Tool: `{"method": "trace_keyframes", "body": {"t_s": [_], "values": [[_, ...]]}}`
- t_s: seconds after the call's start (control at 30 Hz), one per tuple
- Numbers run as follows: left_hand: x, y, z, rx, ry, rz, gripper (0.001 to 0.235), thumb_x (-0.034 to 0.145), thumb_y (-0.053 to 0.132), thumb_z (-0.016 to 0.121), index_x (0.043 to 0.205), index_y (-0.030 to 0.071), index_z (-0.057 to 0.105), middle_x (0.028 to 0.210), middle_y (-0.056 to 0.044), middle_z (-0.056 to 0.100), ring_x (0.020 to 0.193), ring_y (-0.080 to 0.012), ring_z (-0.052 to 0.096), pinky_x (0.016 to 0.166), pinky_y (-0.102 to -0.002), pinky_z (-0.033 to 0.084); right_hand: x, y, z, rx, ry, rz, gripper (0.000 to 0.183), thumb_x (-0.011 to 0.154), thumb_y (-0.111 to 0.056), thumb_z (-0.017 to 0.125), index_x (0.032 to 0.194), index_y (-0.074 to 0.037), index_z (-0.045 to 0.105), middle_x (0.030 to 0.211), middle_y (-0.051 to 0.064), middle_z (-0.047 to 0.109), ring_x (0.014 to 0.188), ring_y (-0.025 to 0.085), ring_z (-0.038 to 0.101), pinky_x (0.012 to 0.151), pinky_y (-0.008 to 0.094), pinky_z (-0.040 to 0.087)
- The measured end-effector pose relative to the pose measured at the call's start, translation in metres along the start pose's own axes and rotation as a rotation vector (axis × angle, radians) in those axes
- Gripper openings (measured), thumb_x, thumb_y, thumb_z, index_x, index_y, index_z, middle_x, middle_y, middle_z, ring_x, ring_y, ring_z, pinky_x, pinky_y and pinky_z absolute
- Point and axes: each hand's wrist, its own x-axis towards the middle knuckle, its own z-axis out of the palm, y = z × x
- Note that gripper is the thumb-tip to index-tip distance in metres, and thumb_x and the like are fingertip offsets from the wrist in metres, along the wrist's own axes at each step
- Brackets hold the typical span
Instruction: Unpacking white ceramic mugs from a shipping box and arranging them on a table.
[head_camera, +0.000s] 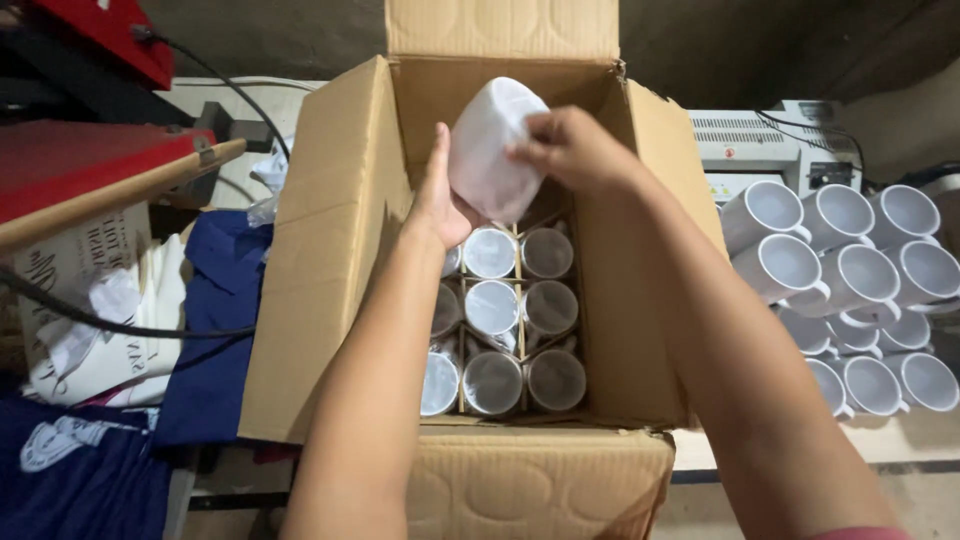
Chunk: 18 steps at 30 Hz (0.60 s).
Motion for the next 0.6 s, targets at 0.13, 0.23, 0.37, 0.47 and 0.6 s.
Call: {"method": "trace_keyframes", "body": {"t_s": [0.13, 0.23, 0.37, 0.47, 0.6], "values": [[-0.005, 0.003, -0.007, -0.117, -0.045, 0.129, 0.093, 0.079, 0.081, 0.052, 0.141, 0.011, 0.056, 0.135, -0.014, 0.065, 0.122, -0.0336, 0.063, 0.102, -0.057, 0.052, -0.020, -0.021, 0.018, 0.094, -0.104, -0.186, 0.044, 0.091, -0.031, 0.075, 0.119, 0.002, 0.068, 0.107, 0.008, 0.075, 0.100, 0.015, 0.069, 0.089, 0.032, 0.056], [0.000, 0.001, -0.014, -0.071, -0.024, 0.205, 0.085, 0.084, 0.073, 0.060, 0.141, 0.010, 0.058, 0.137, -0.013, 0.064, 0.126, -0.0317, 0.062, 0.108, -0.052, 0.051, -0.022, -0.022, 0.029, 0.051, -0.079, -0.098, 0.057, 0.091, -0.032, 0.077, 0.132, -0.001, 0.054, 0.115, 0.009, 0.070, 0.106, 0.016, 0.066, 0.091, 0.034, 0.054], [0.006, -0.003, -0.017, -0.054, 0.026, 0.250, 0.077, 0.085, 0.068, 0.061, 0.136, 0.011, 0.060, 0.133, -0.013, 0.064, 0.122, -0.0318, 0.063, 0.105, -0.052, 0.052, -0.019, 0.000, 0.042, 0.227, 0.020, -0.166, 0.042, 0.093, -0.031, 0.077, 0.121, -0.003, 0.061, 0.106, 0.006, 0.069, 0.099, 0.016, 0.064, 0.087, 0.036, 0.052], [0.006, 0.000, -0.015, -0.103, 0.110, 0.243, 0.077, 0.085, 0.068, 0.056, 0.138, 0.012, 0.057, 0.134, -0.014, 0.063, 0.121, -0.0333, 0.063, 0.104, -0.055, 0.052, -0.021, -0.001, 0.046, -0.172, 0.419, -0.331, 0.033, 0.088, -0.030, 0.083, 0.088, -0.003, 0.064, 0.079, 0.008, 0.066, 0.079, 0.024, 0.066, 0.080, 0.044, 0.053], [0.014, 0.004, -0.027, -0.221, 0.111, 0.319, 0.079, 0.091, 0.068, 0.044, 0.142, 0.009, 0.052, 0.139, -0.017, 0.060, 0.124, -0.0386, 0.061, 0.102, -0.061, 0.052, -0.039, -0.020, 0.049, -0.530, 0.527, -0.892, 0.034, 0.093, -0.024, 0.081, 0.075, -0.006, 0.058, 0.073, 0.011, 0.060, 0.070, 0.035, 0.063, 0.068, 0.048, 0.050]]}}
